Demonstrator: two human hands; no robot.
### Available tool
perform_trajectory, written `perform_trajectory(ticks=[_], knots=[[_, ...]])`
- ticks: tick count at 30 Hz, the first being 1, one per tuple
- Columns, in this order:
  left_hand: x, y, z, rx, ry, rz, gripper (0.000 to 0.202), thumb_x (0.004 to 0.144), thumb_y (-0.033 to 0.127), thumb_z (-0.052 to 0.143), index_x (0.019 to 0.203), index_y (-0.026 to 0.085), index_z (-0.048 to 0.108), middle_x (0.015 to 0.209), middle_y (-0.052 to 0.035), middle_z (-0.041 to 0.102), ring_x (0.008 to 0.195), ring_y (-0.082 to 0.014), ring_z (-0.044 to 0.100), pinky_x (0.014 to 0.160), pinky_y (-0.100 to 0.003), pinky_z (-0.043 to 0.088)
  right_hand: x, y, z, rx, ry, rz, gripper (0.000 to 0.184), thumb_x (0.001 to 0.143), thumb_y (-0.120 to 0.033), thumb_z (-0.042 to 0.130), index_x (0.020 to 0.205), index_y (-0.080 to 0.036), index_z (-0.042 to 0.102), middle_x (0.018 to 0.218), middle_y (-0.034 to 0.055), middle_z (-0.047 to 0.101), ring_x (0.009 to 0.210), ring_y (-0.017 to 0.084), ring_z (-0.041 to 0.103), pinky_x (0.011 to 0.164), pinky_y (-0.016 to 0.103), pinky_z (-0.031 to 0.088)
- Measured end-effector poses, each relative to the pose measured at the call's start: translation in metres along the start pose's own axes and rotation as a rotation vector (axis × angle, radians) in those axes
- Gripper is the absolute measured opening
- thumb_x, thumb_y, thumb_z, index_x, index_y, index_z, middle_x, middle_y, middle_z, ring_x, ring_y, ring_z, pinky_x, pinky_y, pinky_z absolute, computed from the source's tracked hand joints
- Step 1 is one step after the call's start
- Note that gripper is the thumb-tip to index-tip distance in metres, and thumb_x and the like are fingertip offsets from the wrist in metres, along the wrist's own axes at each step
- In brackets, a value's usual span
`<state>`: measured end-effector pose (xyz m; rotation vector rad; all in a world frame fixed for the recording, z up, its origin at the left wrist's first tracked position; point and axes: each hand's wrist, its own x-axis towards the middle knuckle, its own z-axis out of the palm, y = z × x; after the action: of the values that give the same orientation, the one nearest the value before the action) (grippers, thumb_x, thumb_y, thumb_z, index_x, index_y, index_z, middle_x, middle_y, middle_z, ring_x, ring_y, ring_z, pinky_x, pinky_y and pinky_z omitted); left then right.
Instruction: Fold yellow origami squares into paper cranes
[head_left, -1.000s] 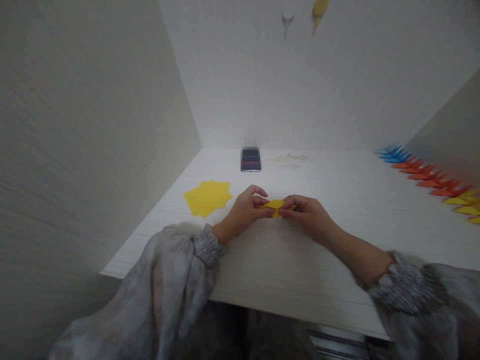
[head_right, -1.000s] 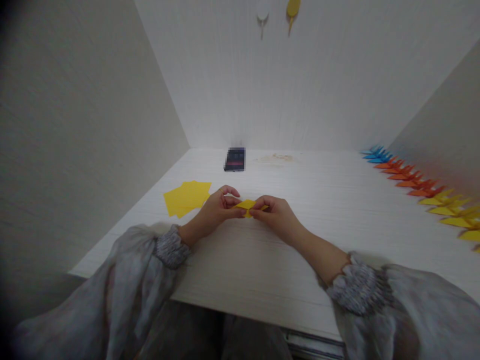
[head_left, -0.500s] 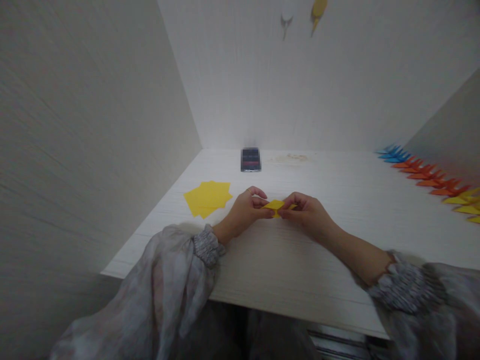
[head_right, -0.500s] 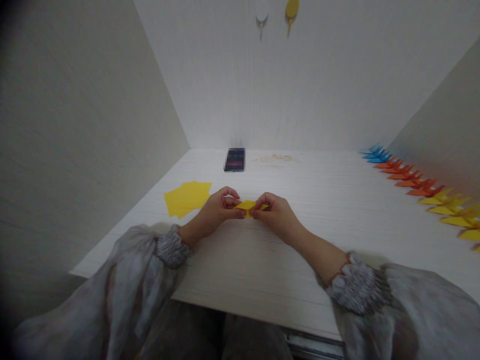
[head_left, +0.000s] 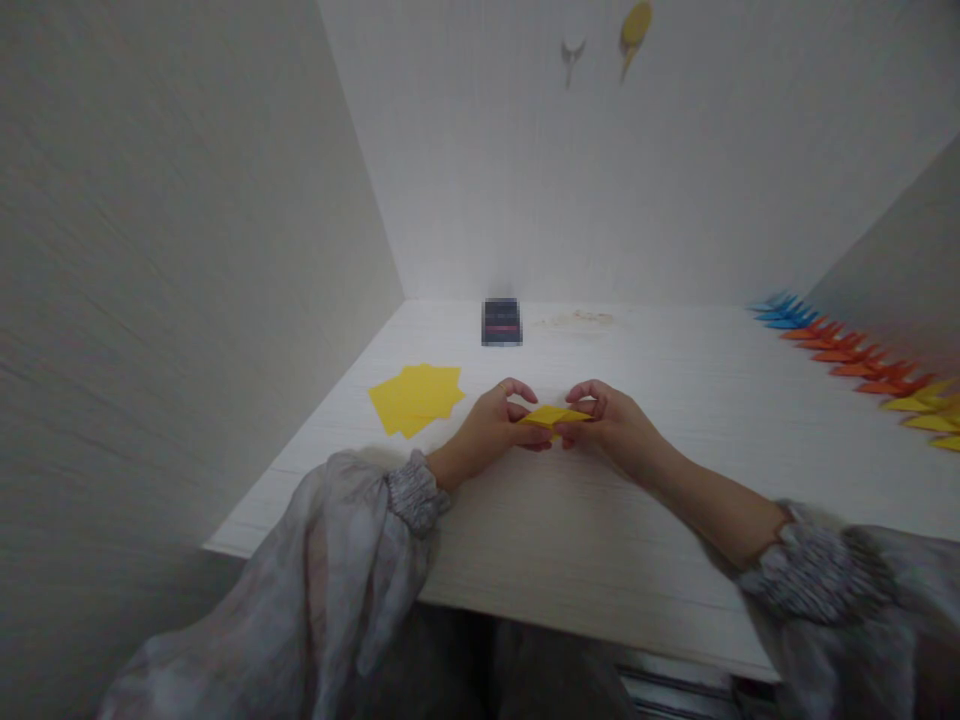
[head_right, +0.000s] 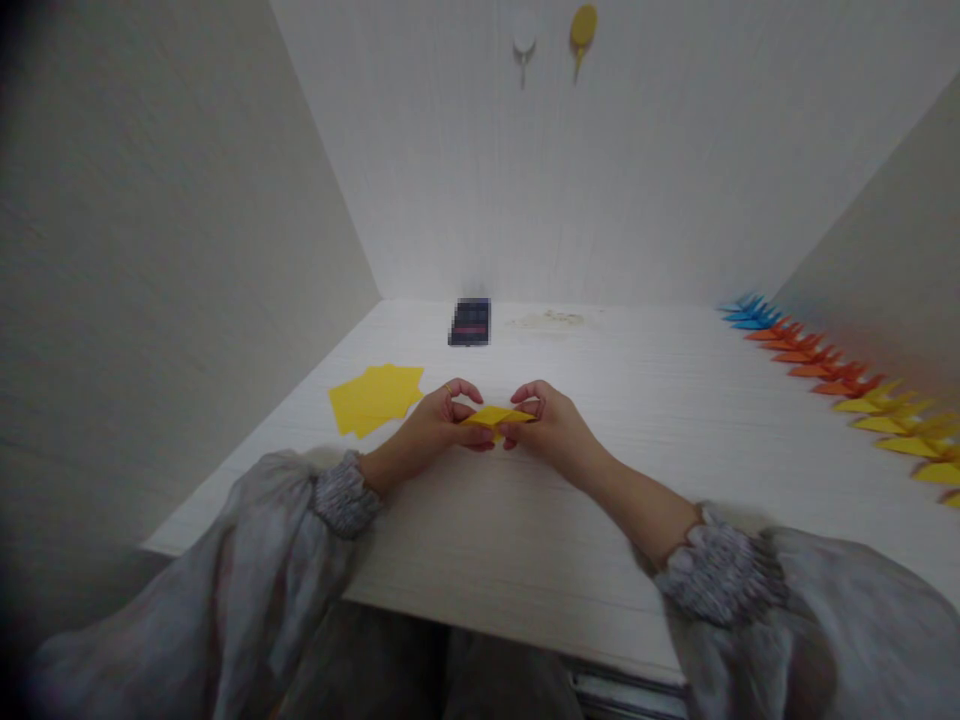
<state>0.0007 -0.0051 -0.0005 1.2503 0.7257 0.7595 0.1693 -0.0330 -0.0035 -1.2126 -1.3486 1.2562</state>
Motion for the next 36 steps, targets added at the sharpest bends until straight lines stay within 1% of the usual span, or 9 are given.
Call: perform_trajectory(ticks=[4,8,11,14,19,24,27,31,36], knots=[[0.000,0.000,-0.001,0.025,0.009,0.026,0.044,0.055,0.012,0.071,0.084,0.016,0.038,0.056,0.0035,0.062,0.051,-0.0117,0.061,0.053,-0.024,0.049,-0.001,-0.001,-0.001,-0.005,-0.065,0.033,0.033,0.061,-0.022,0.063,0.084,-0.020,0.040,0.059,-0.0021,0.062,0.052,0.014,0.060,0.052,0.027,0.043],[0.000,0.001,-0.001,0.007,-0.011,0.023,0.044,0.054,0.011,0.071,0.083,0.016,0.037,0.055,0.0036,0.062,0.048,-0.0103,0.059,0.050,-0.020,0.047,-0.002,-0.003,0.000,0.012,-0.078,0.035,0.036,0.060,-0.022,0.064,0.085,-0.020,0.039,0.058,-0.0041,0.061,0.047,0.011,0.057,0.048,0.024,0.040],[-0.001,0.003,0.000,-0.070,-0.045,-0.001,0.047,0.054,0.013,0.072,0.084,0.017,0.035,0.060,0.0021,0.064,0.051,-0.0109,0.061,0.053,-0.022,0.048,-0.001,-0.003,-0.001,0.069,-0.086,0.038,0.038,0.059,-0.022,0.065,0.086,-0.020,0.039,0.056,-0.0042,0.061,0.046,0.011,0.057,0.049,0.025,0.041],[-0.002,0.003,0.000,-0.116,-0.067,-0.011,0.049,0.055,0.016,0.072,0.085,0.018,0.033,0.061,0.0021,0.064,0.054,-0.0127,0.062,0.056,-0.025,0.049,-0.001,-0.004,-0.004,0.133,-0.097,0.057,0.041,0.057,-0.022,0.068,0.087,-0.020,0.041,0.059,-0.0025,0.063,0.048,0.012,0.058,0.053,0.027,0.044],[-0.002,0.002,-0.002,-0.133,-0.135,-0.024,0.051,0.054,0.018,0.073,0.084,0.018,0.032,0.065,0.0002,0.065,0.058,-0.0145,0.064,0.059,-0.026,0.050,-0.005,-0.007,-0.009,0.186,-0.137,0.095,0.045,0.055,-0.023,0.071,0.090,-0.018,0.043,0.060,-0.0011,0.064,0.049,0.013,0.060,0.055,0.027,0.045],[-0.004,0.004,-0.003,-0.122,-0.203,-0.069,0.052,0.053,0.018,0.074,0.087,0.017,0.035,0.071,-0.0027,0.067,0.064,-0.0150,0.065,0.065,-0.028,0.050,-0.006,-0.005,-0.012,0.190,-0.167,0.118,0.045,0.057,-0.021,0.071,0.092,-0.018,0.043,0.059,-0.0010,0.064,0.047,0.013,0.060,0.054,0.027,0.045],[-0.004,0.005,-0.003,-0.081,-0.189,-0.084,0.051,0.055,0.019,0.074,0.091,0.017,0.037,0.072,-0.0036,0.066,0.063,-0.0147,0.064,0.064,-0.029,0.050,-0.006,-0.004,-0.011,0.166,-0.151,0.124,0.045,0.057,-0.022,0.071,0.091,-0.018,0.043,0.059,-0.0013,0.064,0.047,0.013,0.060,0.053,0.028,0.046],[-0.002,0.002,-0.003,-0.006,-0.118,-0.094,0.043,0.063,0.031,0.068,0.091,0.015,0.040,0.068,-0.0040,0.065,0.057,-0.0145,0.063,0.057,-0.029,0.051,-0.006,-0.004,-0.009,0.124,-0.161,0.114,0.045,0.057,-0.022,0.070,0.092,-0.018,0.043,0.059,-0.0019,0.064,0.048,0.013,0.060,0.055,0.029,0.047],[0.002,-0.004,-0.006,0.080,-0.072,-0.018,0.047,0.058,0.024,0.071,0.093,0.016,0.041,0.060,0.0015,0.062,0.052,-0.0107,0.059,0.053,-0.022,0.046,-0.007,-0.006,-0.008,0.104,-0.173,0.110,0.042,0.059,-0.021,0.069,0.092,-0.018,0.044,0.058,-0.0031,0.063,0.050,0.013,0.060,0.058,0.029,0.047]])
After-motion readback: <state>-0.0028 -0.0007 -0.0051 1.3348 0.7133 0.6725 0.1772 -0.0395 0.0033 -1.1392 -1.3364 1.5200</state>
